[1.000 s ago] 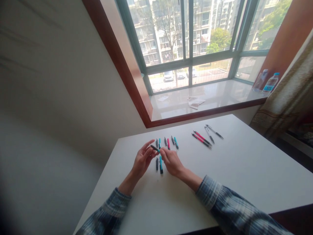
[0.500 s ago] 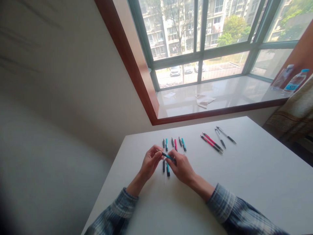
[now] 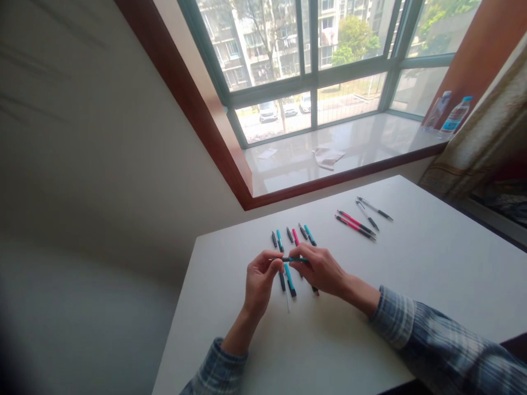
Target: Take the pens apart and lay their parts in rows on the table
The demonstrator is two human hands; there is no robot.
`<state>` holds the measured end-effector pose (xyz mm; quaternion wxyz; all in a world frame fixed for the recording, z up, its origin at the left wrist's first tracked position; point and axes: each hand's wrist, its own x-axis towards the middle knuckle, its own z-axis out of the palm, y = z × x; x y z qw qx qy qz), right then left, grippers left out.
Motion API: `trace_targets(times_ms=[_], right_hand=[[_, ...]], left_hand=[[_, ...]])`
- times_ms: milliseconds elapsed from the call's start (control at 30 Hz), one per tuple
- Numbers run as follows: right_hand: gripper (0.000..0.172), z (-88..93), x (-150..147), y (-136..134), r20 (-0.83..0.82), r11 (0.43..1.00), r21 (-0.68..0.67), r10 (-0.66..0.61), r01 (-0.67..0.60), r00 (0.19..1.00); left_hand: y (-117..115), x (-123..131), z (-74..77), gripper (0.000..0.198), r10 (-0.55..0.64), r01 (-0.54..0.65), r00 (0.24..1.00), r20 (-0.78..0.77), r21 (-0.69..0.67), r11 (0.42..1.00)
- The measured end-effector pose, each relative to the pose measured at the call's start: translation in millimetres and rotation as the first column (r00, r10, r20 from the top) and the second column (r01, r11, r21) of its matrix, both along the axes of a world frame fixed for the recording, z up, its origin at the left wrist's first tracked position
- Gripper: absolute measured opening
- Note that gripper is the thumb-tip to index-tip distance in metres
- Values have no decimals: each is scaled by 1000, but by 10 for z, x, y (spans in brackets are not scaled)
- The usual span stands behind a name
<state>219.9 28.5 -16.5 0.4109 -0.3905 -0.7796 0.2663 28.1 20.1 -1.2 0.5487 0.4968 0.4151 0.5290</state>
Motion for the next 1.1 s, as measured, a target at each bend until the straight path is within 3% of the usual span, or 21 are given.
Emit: trace_targets(times_ms=[167,267,433,500,733,933,1100], right_hand=[[14,-29,-1,80,-43,996,-82,-46,43,998],[12,-5,25,90,-49,996,-89,2,-6,999],[26,65,37,54,-37,988,-73,133,-135,990],[27,83,29,44,-48,991,-71,111,-114,993],[2,83,24,51,-135,995,-85,40,-52,990],[16,6,37,24,-145,991,-131,-7,-12,989],[12,-5,30,-21,-111,984,-178,-48,28,993]], left_hand=[[10,20,44,37,-107,107,994,-4,-2,994],[6,39,76,31,-135,135,990,-48,2,991],[7,46,70,23,2,7,992,-123,75,997],[12,42,70,22,51,-30,982,-179,120,992],[57,67,21,24,144,-90,950,-277,201,975],[20,106,-73,29,292,-229,935,-202,289,930],[25,43,6,27,330,-259,922,-202,311,914]])
